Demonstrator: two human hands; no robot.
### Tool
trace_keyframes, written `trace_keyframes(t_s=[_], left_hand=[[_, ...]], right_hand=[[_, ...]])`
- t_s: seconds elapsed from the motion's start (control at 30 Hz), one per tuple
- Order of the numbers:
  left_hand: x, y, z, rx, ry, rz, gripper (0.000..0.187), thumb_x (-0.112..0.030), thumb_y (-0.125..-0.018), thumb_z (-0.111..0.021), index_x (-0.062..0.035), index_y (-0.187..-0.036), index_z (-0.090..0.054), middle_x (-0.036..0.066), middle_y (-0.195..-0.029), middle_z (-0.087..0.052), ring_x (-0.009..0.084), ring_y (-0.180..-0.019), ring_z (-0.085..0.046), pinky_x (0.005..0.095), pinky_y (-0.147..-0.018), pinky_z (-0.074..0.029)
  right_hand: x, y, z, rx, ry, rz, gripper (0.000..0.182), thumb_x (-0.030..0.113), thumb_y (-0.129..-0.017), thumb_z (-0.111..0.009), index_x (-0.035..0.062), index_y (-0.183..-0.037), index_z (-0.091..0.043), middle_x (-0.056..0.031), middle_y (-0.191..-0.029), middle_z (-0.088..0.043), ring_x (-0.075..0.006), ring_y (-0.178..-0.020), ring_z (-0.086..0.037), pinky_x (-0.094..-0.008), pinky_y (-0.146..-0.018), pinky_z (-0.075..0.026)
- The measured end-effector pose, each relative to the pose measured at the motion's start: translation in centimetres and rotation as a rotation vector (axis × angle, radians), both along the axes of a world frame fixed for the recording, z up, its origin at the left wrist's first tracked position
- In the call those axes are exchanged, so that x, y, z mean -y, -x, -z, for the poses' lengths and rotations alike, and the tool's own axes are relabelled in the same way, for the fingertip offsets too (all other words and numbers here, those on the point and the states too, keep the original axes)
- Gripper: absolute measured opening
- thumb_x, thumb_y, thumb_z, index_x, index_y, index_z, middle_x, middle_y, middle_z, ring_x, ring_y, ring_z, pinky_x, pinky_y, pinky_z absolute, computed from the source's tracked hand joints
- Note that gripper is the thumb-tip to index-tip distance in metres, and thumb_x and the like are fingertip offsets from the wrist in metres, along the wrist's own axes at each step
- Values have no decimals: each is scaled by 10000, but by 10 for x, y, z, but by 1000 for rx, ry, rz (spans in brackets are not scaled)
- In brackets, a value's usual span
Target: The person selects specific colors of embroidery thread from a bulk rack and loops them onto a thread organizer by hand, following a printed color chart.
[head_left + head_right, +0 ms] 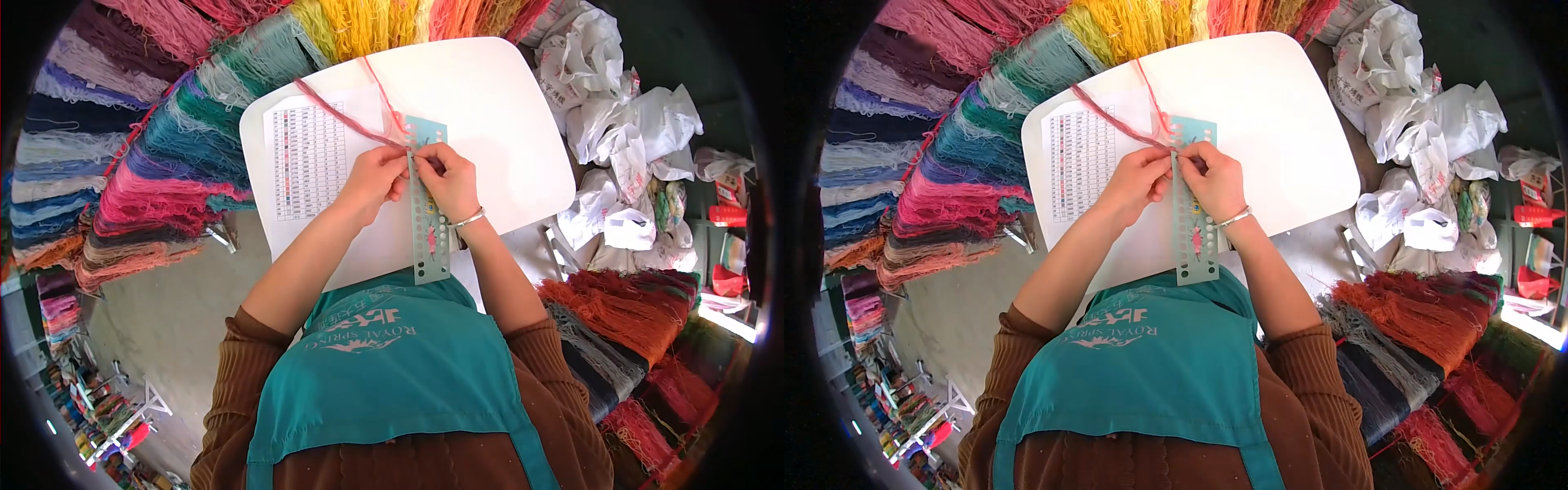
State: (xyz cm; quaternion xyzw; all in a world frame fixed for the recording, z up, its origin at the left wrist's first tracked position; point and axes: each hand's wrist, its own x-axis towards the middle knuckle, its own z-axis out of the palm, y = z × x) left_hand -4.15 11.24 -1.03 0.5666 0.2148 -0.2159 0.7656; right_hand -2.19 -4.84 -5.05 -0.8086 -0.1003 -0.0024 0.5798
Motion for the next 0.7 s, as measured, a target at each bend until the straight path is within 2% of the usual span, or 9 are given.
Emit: trace_keyframes(t_s=[0.13, 0.2, 0.23, 0.3, 0.37, 0.47, 0.53, 0.7], left_hand=[[-1, -4, 6, -10, -8, 32, 167, -100, -951, -570, 7, -1064, -631, 36, -791, -585, 95, -577, -503, 251, -505, -406], [-2, -4, 5, 51, -195, 55, 161, -99, -950, -567, 18, -1024, -649, 50, -775, -609, 102, -569, -547, 254, -486, -426], [-5, -3, 4, 50, -195, 54, 161, -99, -950, -567, 18, -1024, -649, 50, -775, -609, 102, -569, -547, 254, -486, -426], [-19, 2, 0, 128, -418, 83, 162, -99, -950, -564, 29, -983, -657, 68, -776, -637, 117, -568, -591, 256, -476, -444], [-35, 6, 6, 138, -460, 68, 171, -102, -952, -564, 35, -992, -658, 73, -790, -651, 123, -574, -609, 244, -484, -444], [-41, 11, 4, 119, -439, 48, 189, -107, -939, -559, 49, -977, -657, 99, -803, -678, 134, -590, -631, 247, -497, -473], [-35, 14, 0, 111, -271, 12, 174, -103, -935, -569, 35, -987, -662, 75, -781, -664, 123, -579, -614, 237, -492, -444], [-25, 17, -6, 121, -45, 53, 167, -144, -947, -577, -11, -973, -673, 27, -731, -617, 99, -535, -543, 230, -467, -378]], right_hand=[[0, 0, 0, -16, -35, -2, 107, 94, -859, -712, 45, -951, -691, -83, -768, -714, -138, -697, -697, -262, -646, -548], [-1, 0, -1, -21, -36, -22, 120, 127, -858, -715, 55, -949, -684, -77, -754, -708, -158, -677, -692, -280, -630, -544], [-1, 0, -3, -22, -37, -22, 120, 127, -858, -715, 55, -949, -684, -77, -754, -708, -158, -677, -692, -280, -630, -544], [-1, -1, -12, -17, 217, -73, 154, 195, -860, -713, 70, -939, -668, -73, -742, -704, -201, -655, -687, -317, -605, -537], [-3, -2, -14, 3, 289, -84, 185, 239, -860, -710, 81, -941, -661, -72, -739, -703, -223, -656, -685, -333, -598, -532], [-7, -3, -18, 12, 405, -98, 236, 304, -856, -707, 95, -949, -653, -70, -739, -705, -250, -667, -688, -357, -595, -528], [-10, -3, -20, -1, 448, -106, 255, 325, -853, -707, 98, -954, -652, -70, -742, -707, -256, -678, -693, -364, -601, -529], [-11, -5, -21, -3, 505, -122, 299, 360, -856, -701, 98, -982, -631, -75, -774, -717, -271, -710, -698, -384, -633, -532]])
